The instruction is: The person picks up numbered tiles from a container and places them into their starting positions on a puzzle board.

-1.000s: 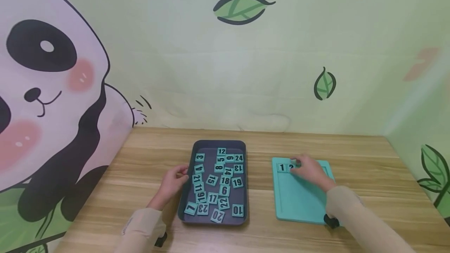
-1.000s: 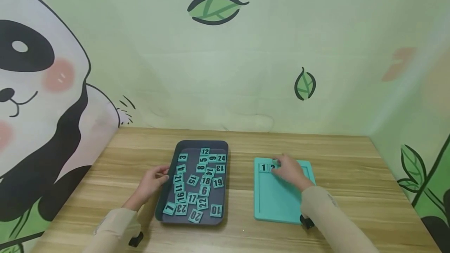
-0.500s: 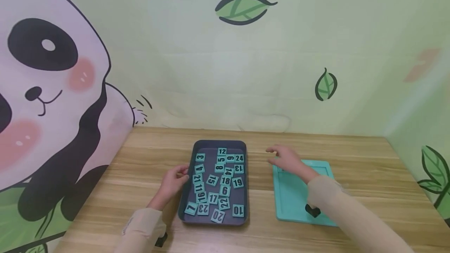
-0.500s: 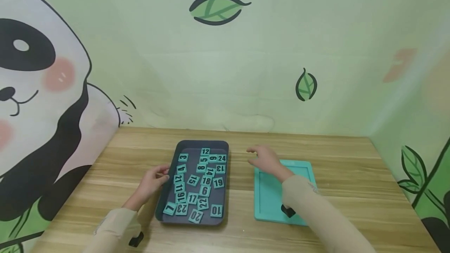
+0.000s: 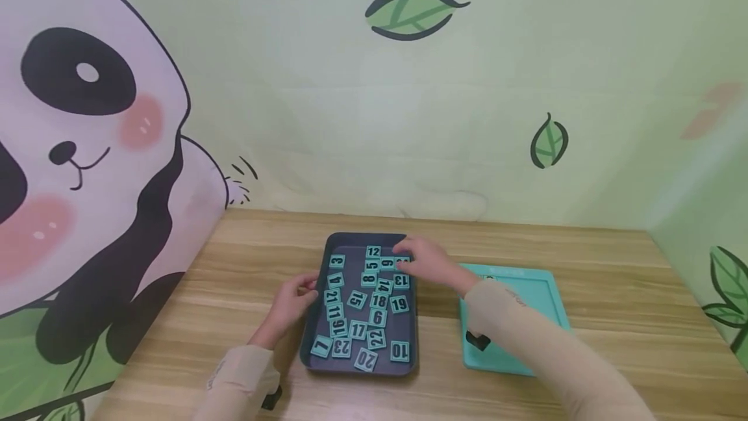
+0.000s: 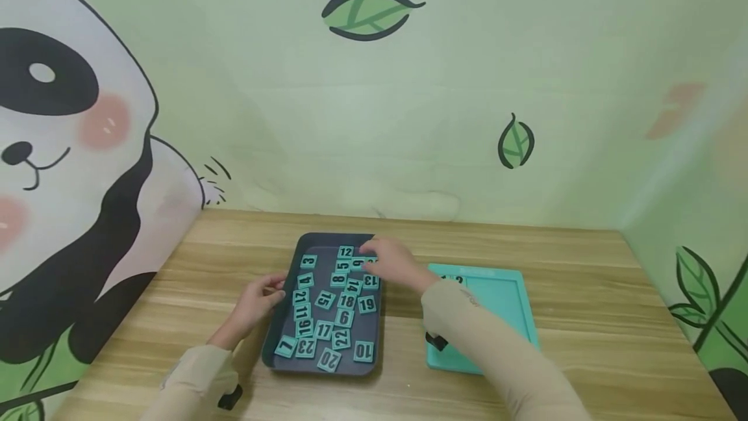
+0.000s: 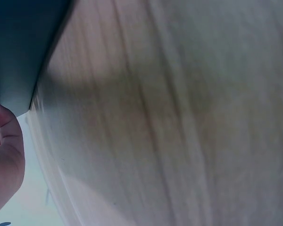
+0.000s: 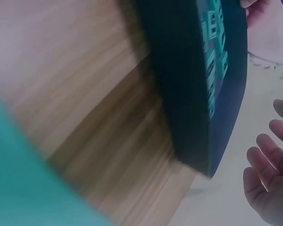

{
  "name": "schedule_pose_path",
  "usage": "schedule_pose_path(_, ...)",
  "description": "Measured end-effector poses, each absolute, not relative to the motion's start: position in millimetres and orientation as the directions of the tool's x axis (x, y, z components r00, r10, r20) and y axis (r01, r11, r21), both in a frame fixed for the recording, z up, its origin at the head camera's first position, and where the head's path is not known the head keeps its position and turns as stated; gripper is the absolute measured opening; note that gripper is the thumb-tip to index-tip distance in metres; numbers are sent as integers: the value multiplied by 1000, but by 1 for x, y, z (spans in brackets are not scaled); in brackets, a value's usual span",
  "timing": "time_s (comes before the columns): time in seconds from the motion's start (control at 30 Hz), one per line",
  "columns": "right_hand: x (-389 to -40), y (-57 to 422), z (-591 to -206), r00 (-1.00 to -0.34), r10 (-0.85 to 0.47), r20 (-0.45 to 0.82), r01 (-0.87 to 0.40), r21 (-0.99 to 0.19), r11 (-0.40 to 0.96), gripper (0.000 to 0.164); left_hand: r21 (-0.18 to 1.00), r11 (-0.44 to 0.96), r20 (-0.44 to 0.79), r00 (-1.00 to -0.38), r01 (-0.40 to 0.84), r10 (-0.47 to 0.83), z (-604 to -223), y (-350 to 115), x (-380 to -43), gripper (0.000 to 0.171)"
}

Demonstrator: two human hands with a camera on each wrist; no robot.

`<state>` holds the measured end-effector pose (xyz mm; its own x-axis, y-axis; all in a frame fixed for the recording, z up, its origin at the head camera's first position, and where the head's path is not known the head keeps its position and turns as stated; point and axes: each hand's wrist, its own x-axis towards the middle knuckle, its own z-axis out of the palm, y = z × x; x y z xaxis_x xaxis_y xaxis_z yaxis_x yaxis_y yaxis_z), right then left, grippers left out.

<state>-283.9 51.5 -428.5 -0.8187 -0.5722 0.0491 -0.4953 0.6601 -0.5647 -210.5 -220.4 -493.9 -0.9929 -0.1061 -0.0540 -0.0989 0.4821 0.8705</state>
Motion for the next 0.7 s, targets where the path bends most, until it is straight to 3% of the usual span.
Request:
schedule_pose_path(0.2,-288,24,-427,-781,-620,71,-543,-566,620,32,884,467,47,-996,6,-76,-496,-222,-207,33)
schedule_pose_path(0.53,-293,-13,-443,-804,-594,-3,-484,-578,657,39,878,469,-35,-992,-90,-125,-494,-220,-211,34)
schedule_pose_path(0.7,-294,-28,-454,-780,-622,-65,-485,-567,667,46,875,472,-51,-990,-106,-129,-493,-221,-211,34)
